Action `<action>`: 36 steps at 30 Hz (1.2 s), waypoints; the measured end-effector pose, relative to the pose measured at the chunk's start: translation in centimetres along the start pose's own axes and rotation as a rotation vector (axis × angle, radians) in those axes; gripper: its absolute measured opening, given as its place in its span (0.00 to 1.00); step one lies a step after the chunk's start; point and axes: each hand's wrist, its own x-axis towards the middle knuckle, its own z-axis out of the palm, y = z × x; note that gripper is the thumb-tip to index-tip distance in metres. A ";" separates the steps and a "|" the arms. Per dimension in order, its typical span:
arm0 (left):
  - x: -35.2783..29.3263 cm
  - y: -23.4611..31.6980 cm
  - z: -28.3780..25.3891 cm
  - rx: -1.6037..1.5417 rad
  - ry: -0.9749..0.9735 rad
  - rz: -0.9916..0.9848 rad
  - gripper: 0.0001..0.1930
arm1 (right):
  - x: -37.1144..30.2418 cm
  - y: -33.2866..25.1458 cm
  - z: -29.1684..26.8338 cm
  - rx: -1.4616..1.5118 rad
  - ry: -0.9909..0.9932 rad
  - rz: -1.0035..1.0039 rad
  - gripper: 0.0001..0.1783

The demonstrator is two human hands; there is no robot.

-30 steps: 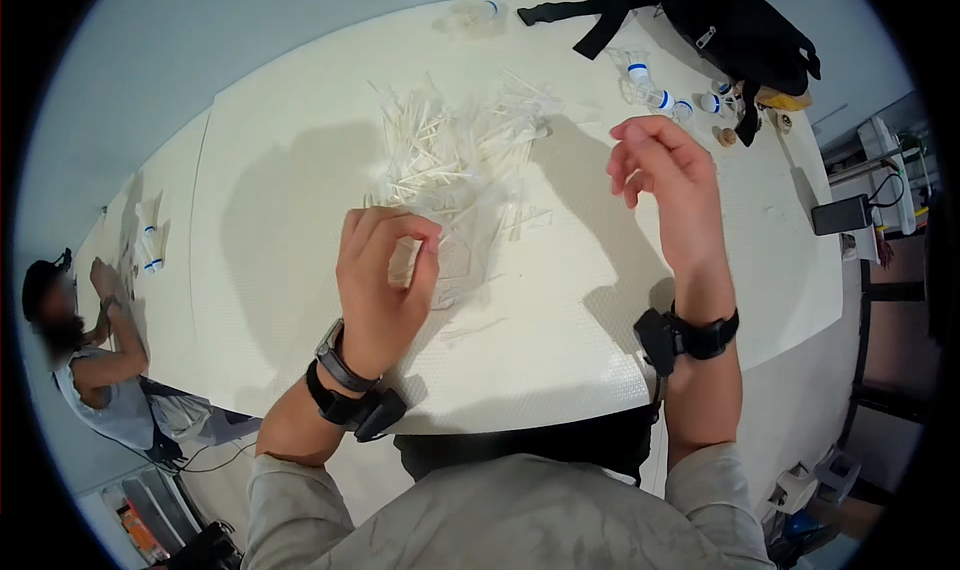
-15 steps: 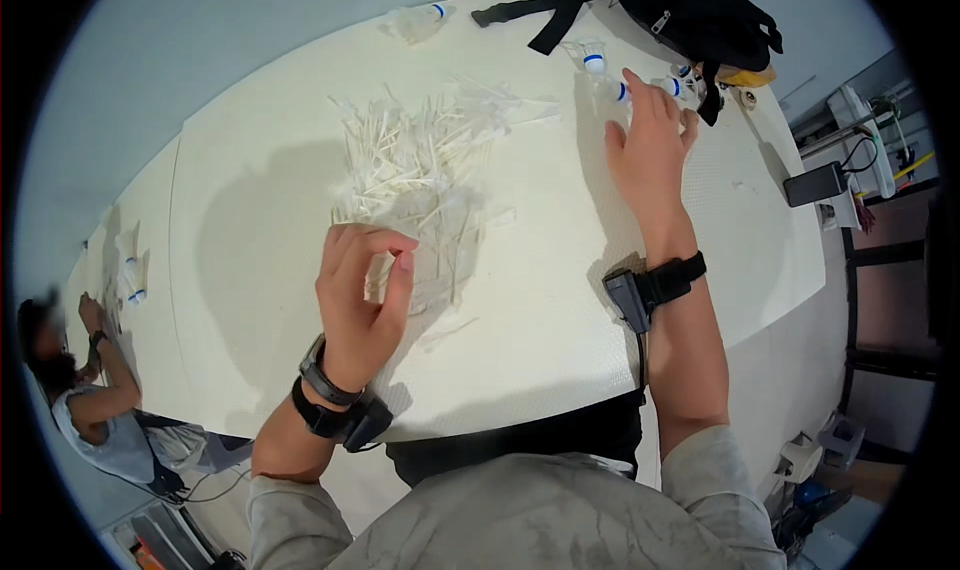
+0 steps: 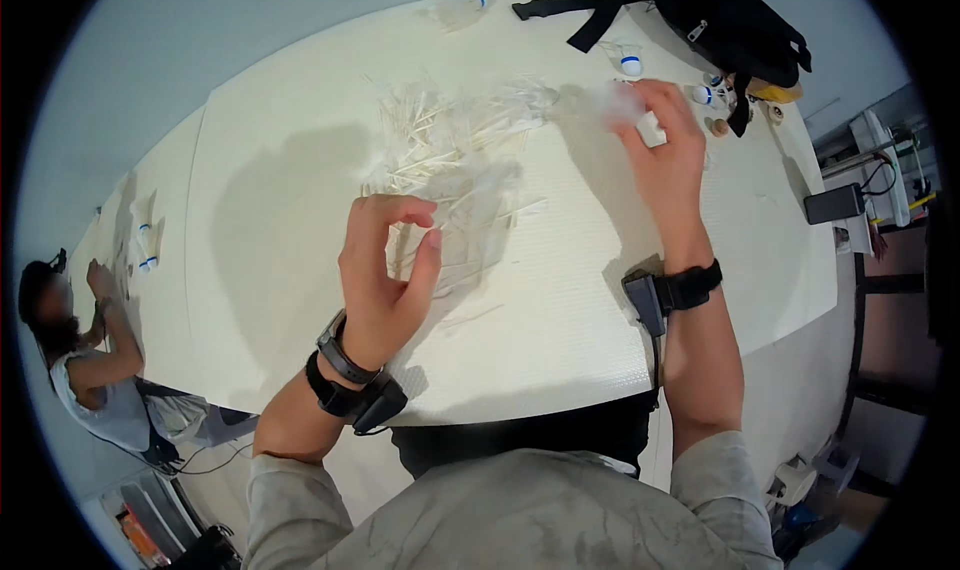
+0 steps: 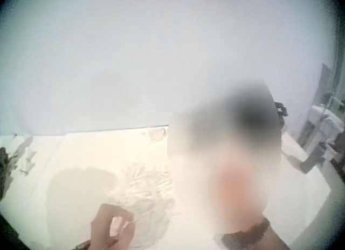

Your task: The person assembles badminton shuttlecocks by hand. The person inserts individual feathers one by one into the pre-drilled holes of a shuttlecock base, securing them into the plastic frame to form the conical skirt.

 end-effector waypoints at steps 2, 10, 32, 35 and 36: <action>-0.5 -0.6 -0.2 -0.034 -0.061 -0.017 0.18 | -0.6 -2.8 0.6 0.423 -0.225 0.277 0.19; -1.2 0.7 0.7 -0.729 -0.248 -0.241 0.40 | -4.6 -10.2 0.9 0.799 -0.633 0.092 0.21; -1.7 0.8 0.7 -0.472 0.001 -0.333 0.24 | -3.4 -9.0 4.3 0.247 -0.434 -0.197 0.11; -1.5 1.1 0.3 -0.408 -0.052 -0.315 0.23 | -3.4 -8.8 4.2 0.251 -0.442 -0.194 0.10; -1.5 1.1 0.2 -0.363 -0.099 -0.317 0.22 | -3.5 -8.7 4.2 0.258 -0.443 -0.190 0.10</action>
